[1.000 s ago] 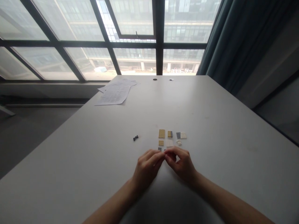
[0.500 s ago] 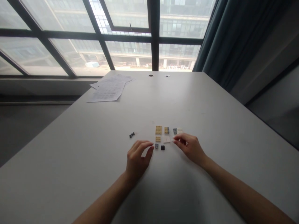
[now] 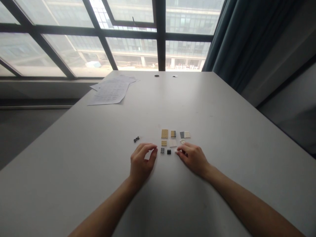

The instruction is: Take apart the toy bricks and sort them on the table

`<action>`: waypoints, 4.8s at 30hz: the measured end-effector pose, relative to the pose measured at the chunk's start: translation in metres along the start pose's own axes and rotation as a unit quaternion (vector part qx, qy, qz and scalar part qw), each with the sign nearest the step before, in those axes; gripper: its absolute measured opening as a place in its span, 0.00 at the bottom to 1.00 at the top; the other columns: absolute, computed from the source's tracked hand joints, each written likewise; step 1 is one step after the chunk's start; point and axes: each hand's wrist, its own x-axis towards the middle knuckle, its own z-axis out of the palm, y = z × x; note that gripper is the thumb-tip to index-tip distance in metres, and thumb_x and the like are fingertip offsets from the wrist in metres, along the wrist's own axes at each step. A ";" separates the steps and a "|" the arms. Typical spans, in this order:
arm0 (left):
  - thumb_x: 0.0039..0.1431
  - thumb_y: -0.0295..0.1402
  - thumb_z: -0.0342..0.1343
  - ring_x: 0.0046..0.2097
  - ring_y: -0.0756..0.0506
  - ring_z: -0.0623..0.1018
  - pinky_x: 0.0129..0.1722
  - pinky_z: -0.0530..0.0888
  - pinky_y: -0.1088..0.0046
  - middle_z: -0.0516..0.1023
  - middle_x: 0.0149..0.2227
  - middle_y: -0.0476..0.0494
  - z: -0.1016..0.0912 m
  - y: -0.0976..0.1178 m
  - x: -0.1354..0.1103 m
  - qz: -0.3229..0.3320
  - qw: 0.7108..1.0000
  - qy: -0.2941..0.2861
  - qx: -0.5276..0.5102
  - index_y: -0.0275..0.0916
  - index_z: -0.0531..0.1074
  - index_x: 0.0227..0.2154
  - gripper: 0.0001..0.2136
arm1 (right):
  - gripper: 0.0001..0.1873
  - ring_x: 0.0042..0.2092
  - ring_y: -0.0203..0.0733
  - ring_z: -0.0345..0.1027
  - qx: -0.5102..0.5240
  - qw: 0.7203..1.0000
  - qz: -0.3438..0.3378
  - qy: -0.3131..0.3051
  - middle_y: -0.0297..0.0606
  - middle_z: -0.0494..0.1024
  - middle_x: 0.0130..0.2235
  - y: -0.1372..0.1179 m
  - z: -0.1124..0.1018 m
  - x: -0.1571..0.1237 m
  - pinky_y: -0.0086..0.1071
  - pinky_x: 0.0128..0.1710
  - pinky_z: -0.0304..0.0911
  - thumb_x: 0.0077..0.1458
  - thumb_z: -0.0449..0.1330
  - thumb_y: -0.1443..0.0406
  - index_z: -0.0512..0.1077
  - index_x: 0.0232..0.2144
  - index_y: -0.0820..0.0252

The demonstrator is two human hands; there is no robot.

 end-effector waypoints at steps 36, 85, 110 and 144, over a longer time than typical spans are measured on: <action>0.61 0.37 0.53 0.36 0.48 0.75 0.38 0.74 0.73 0.75 0.37 0.44 -0.027 -0.016 0.030 -0.038 0.990 -0.130 0.039 0.40 0.74 0.37 0.08 | 0.07 0.26 0.35 0.64 0.215 0.969 0.037 0.114 0.34 0.73 0.27 -0.009 -0.003 -0.003 0.29 0.29 0.62 0.56 0.59 0.63 0.74 0.35 0.60; 0.44 0.30 0.66 0.23 0.49 0.77 0.25 0.76 0.76 0.77 0.20 0.50 0.029 0.040 0.029 -0.334 0.849 -0.121 -0.392 0.36 0.74 0.27 0.07 | 0.10 0.28 0.38 0.73 0.586 0.785 0.169 0.110 0.33 0.77 0.26 -0.022 0.001 -0.002 0.34 0.33 0.70 0.46 0.67 0.61 0.72 0.30 0.59; 0.49 0.27 0.63 0.34 0.49 0.77 0.36 0.76 0.75 0.78 0.30 0.46 0.031 0.041 0.019 -0.197 0.915 -0.112 -0.334 0.36 0.72 0.25 0.05 | 0.09 0.29 0.35 0.71 0.564 0.806 0.136 0.117 0.32 0.77 0.29 -0.026 0.002 -0.005 0.30 0.32 0.70 0.46 0.67 0.65 0.73 0.32 0.58; 0.58 0.26 0.54 0.32 0.50 0.77 0.35 0.72 0.77 0.78 0.31 0.49 0.027 0.044 0.017 -0.092 0.968 -0.181 -0.149 0.38 0.73 0.34 0.04 | 0.08 0.34 0.36 0.72 0.259 0.946 -0.041 0.191 0.35 0.78 0.33 -0.027 -0.010 -0.009 0.29 0.36 0.68 0.53 0.59 0.72 0.74 0.36 0.57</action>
